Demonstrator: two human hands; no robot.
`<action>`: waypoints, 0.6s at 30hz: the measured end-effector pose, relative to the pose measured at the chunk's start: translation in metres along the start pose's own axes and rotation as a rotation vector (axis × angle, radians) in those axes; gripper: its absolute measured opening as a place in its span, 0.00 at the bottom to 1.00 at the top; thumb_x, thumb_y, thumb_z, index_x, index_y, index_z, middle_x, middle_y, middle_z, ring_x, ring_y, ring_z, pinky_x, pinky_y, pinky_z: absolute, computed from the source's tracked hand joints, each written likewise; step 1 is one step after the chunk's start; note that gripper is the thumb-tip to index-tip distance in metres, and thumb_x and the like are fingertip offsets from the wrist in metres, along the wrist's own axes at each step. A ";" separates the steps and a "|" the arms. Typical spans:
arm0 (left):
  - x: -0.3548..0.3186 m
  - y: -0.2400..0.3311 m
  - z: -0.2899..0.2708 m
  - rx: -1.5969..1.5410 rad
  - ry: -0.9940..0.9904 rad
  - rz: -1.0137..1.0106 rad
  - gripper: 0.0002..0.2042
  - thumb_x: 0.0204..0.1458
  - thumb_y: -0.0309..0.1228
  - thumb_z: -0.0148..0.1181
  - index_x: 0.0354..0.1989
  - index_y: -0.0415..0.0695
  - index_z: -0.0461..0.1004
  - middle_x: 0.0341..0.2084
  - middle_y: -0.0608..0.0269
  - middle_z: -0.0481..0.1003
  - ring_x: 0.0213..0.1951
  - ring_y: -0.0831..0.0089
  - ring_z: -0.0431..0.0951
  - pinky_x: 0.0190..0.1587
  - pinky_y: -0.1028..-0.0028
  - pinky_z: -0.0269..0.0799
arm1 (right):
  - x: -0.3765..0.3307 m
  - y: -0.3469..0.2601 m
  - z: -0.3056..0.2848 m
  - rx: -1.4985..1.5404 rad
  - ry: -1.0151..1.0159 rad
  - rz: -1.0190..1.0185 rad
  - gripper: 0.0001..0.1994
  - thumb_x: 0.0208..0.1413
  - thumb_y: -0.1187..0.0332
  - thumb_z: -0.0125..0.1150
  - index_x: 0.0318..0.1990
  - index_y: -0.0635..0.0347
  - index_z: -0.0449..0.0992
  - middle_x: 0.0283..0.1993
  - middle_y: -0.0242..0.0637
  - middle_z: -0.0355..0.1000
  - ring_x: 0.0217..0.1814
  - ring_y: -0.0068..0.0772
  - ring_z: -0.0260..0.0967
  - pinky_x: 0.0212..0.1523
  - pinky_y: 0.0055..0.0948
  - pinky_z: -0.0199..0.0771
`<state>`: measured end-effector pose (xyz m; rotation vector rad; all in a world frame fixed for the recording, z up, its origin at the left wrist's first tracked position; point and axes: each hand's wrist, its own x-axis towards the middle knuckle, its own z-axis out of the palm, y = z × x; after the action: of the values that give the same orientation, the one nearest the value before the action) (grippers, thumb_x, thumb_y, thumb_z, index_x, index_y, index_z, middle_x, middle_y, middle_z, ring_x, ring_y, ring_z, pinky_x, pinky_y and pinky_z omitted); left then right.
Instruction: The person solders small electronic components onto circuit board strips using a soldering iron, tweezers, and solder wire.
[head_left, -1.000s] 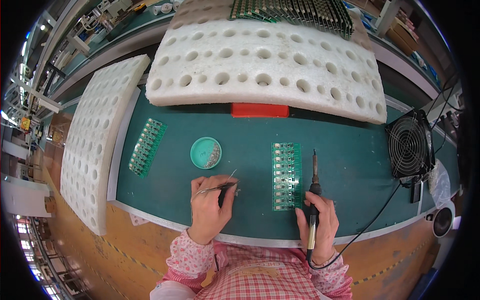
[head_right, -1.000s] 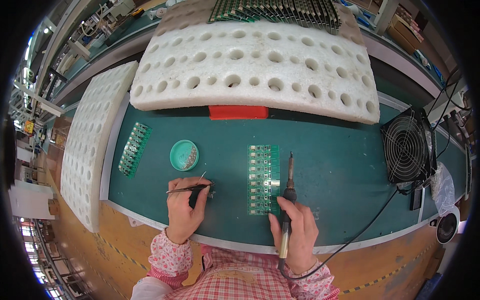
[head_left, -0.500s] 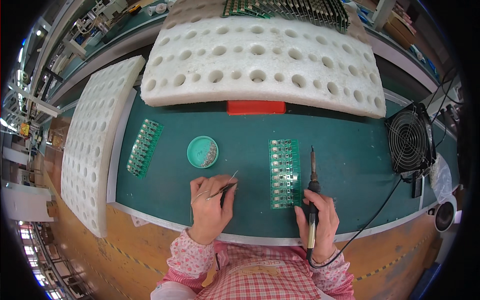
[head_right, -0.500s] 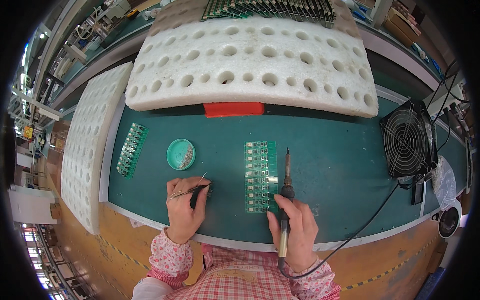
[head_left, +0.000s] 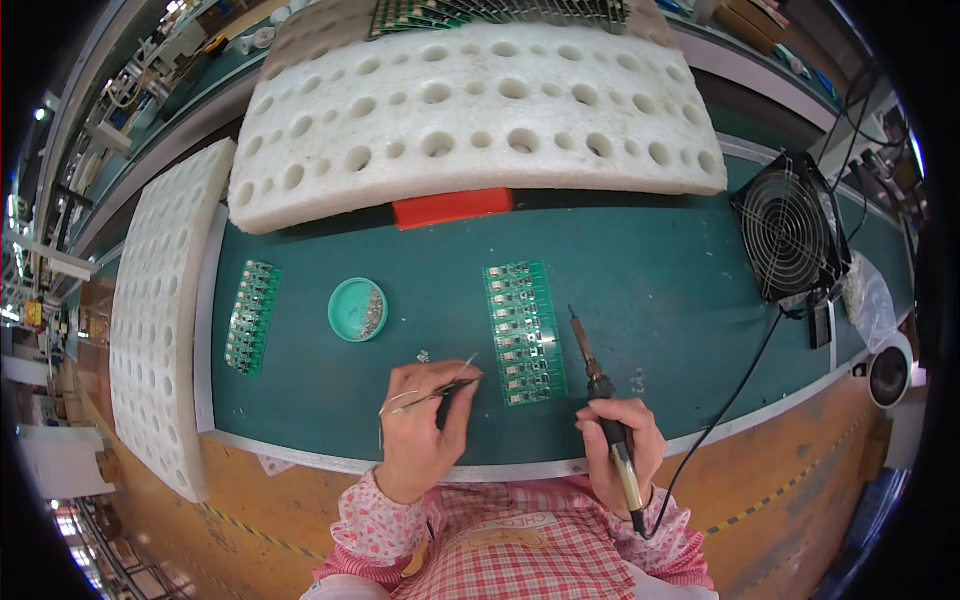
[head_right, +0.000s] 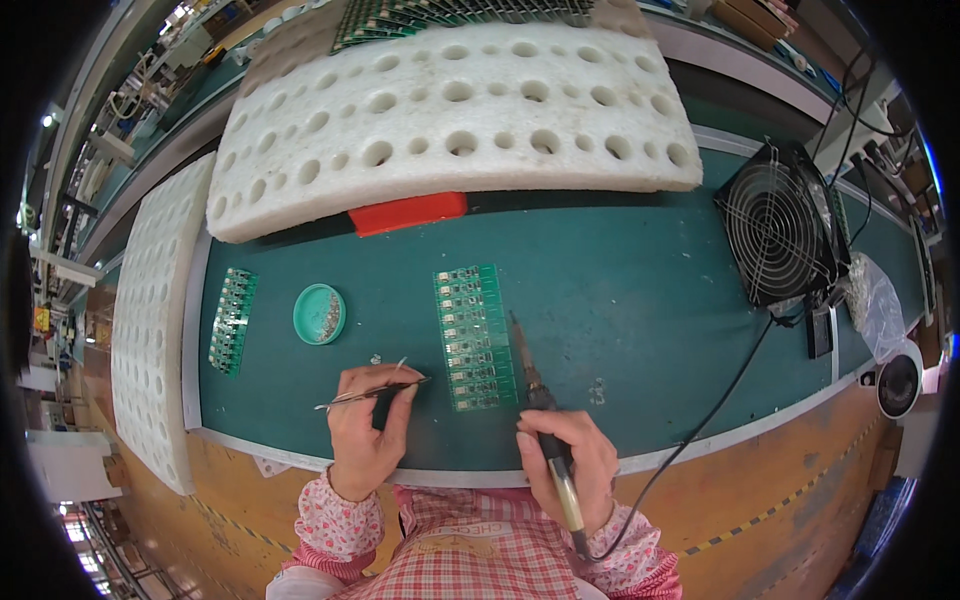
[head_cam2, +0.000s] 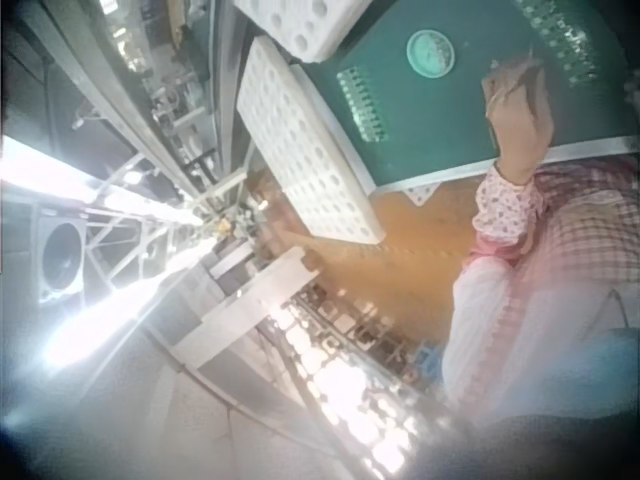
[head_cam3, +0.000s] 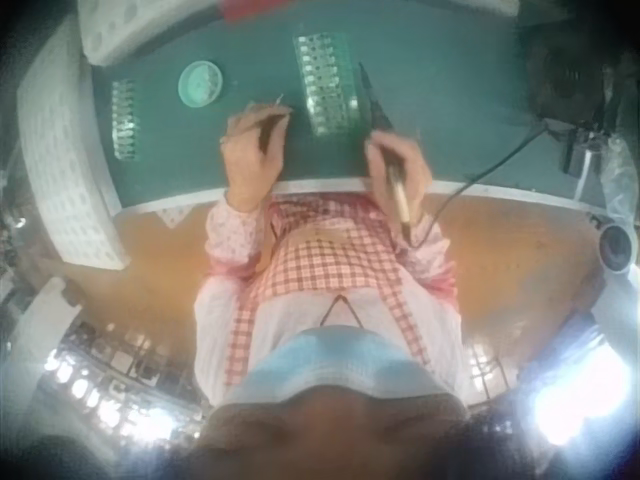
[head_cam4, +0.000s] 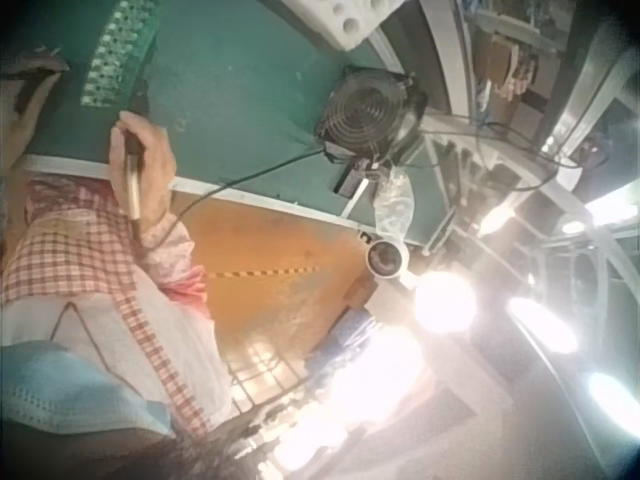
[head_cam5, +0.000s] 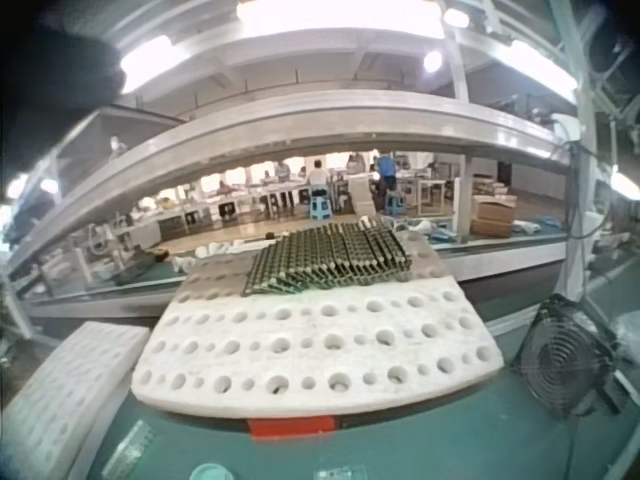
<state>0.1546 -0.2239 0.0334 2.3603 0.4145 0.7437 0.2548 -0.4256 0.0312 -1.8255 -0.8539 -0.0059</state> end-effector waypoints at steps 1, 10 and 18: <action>0.000 0.003 0.005 -0.047 -0.016 -0.006 0.11 0.48 0.15 0.65 0.40 0.39 0.79 0.37 0.57 0.81 0.39 0.61 0.79 0.43 0.69 0.72 | -0.008 0.003 0.001 0.067 0.046 0.018 0.14 0.54 0.78 0.67 0.49 0.61 0.74 0.34 0.41 0.77 0.32 0.35 0.76 0.33 0.29 0.75; 0.002 0.006 0.016 -0.090 -0.105 0.006 0.11 0.48 0.15 0.66 0.40 0.39 0.78 0.37 0.56 0.81 0.38 0.60 0.79 0.42 0.68 0.72 | -0.015 0.008 -0.001 0.158 0.075 0.067 0.12 0.56 0.78 0.66 0.47 0.62 0.74 0.30 0.39 0.77 0.26 0.31 0.75 0.28 0.27 0.73; 0.003 0.008 0.017 -0.041 -0.117 0.017 0.11 0.48 0.16 0.66 0.40 0.40 0.79 0.38 0.58 0.81 0.38 0.60 0.79 0.43 0.67 0.71 | -0.015 0.011 -0.002 0.146 0.052 0.059 0.13 0.55 0.77 0.68 0.47 0.61 0.74 0.29 0.38 0.76 0.24 0.31 0.73 0.26 0.28 0.71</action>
<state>0.1683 -0.2362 0.0283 2.3574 0.3261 0.6123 0.2504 -0.4372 0.0174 -1.7054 -0.7449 0.0459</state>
